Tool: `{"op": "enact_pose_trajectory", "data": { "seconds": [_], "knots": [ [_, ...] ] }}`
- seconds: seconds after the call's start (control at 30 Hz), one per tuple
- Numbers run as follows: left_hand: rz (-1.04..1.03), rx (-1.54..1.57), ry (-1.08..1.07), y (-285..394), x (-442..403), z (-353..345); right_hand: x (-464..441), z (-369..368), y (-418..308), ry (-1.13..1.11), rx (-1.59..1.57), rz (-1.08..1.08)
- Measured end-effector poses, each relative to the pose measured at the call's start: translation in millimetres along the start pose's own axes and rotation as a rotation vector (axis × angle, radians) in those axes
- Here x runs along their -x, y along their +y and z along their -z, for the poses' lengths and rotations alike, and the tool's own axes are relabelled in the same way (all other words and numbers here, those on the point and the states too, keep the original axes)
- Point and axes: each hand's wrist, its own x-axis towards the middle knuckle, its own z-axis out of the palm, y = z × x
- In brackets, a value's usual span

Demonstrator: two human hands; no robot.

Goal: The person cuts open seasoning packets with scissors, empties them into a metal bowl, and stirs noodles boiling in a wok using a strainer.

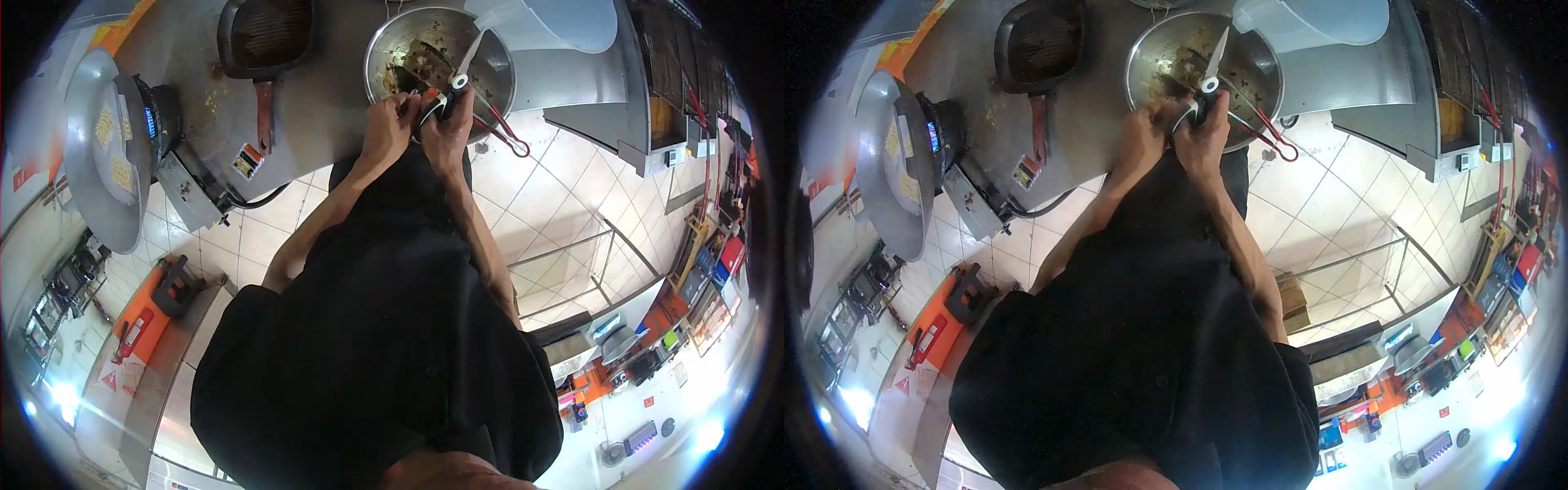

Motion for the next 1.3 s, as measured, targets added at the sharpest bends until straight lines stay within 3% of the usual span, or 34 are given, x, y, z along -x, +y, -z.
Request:
{"op": "enact_pose_trajectory", "data": {
  "seconds": [0.07, 0.13, 0.27, 0.43, 0.5, 0.53, 0.63, 0.7, 0.77, 0.83, 0.87, 0.93, 0.97, 1.0, 1.07, 1.13, 1.17, 1.27, 1.3],
  "knots": [
    [-0.037, 0.044, 0.028, -8, -1, -1, 0, 5, -7, -0.006, 0.032, 0.011],
    [0.107, 0.153, -0.085, -6, -1, 2, 4, 8, -11, -0.027, 0.051, 0.018],
    [0.128, 0.148, -0.074, -13, -7, -1, 4, 8, -5, -0.074, -0.062, -0.117],
    [0.07, 0.097, -0.151, -36, -8, -3, 10, 21, 3, -0.037, 0.185, -0.08],
    [0.289, 0.113, -0.363, -33, -1, 21, 12, 21, -19, -0.052, 0.043, -0.054],
    [0.303, 0.098, -0.325, -31, 6, 38, 3, 20, -11, -0.043, 0.187, 0.037],
    [0.515, 0.139, -0.203, -37, 29, 94, -7, 20, -13, -0.101, 0.31, -0.016],
    [0.228, 0.019, 0.195, -102, 58, 125, -12, 17, -13, -0.088, 0.368, -0.033],
    [0.298, -0.22, 0.38, -144, 83, 171, -13, 14, -8, -0.077, 0.372, 0.006],
    [0.563, -0.325, 0.497, -168, 99, 202, -16, 19, 5, -0.027, 0.272, 0.101],
    [0.556, -0.335, 0.511, -184, 109, 210, -15, 23, 10, -0.003, 0.295, 0.093],
    [0.536, -0.92, 0.379, -240, 113, 218, -11, 31, 19, 0.022, 0.129, 0.245],
    [0.505, -0.985, 0.485, -284, 115, 214, -2, 33, -5, 0.049, 0.055, 0.146],
    [0.556, -1.131, 0.416, -329, 116, 221, -2, 40, 7, 0.099, 0.098, 0.149],
    [0.638, -1.426, 0.262, -417, 115, 234, 8, 54, 21, 0.173, -0.23, 0.244],
    [0.646, -1.466, 0.171, -394, 113, 225, 25, 94, 65, 0.284, -0.256, 0.252],
    [0.6, -1.456, 0.164, -380, 108, 220, 45, 110, 12, 0.33, -0.332, 0.172],
    [0.407, -1.44, 0.198, -343, 85, 216, 103, 166, -31, 0.722, -0.294, 0.059],
    [0.347, -1.426, 0.216, -334, 83, 221, 128, 185, -35, 0.824, -0.4, 0.121]
  ]
}}
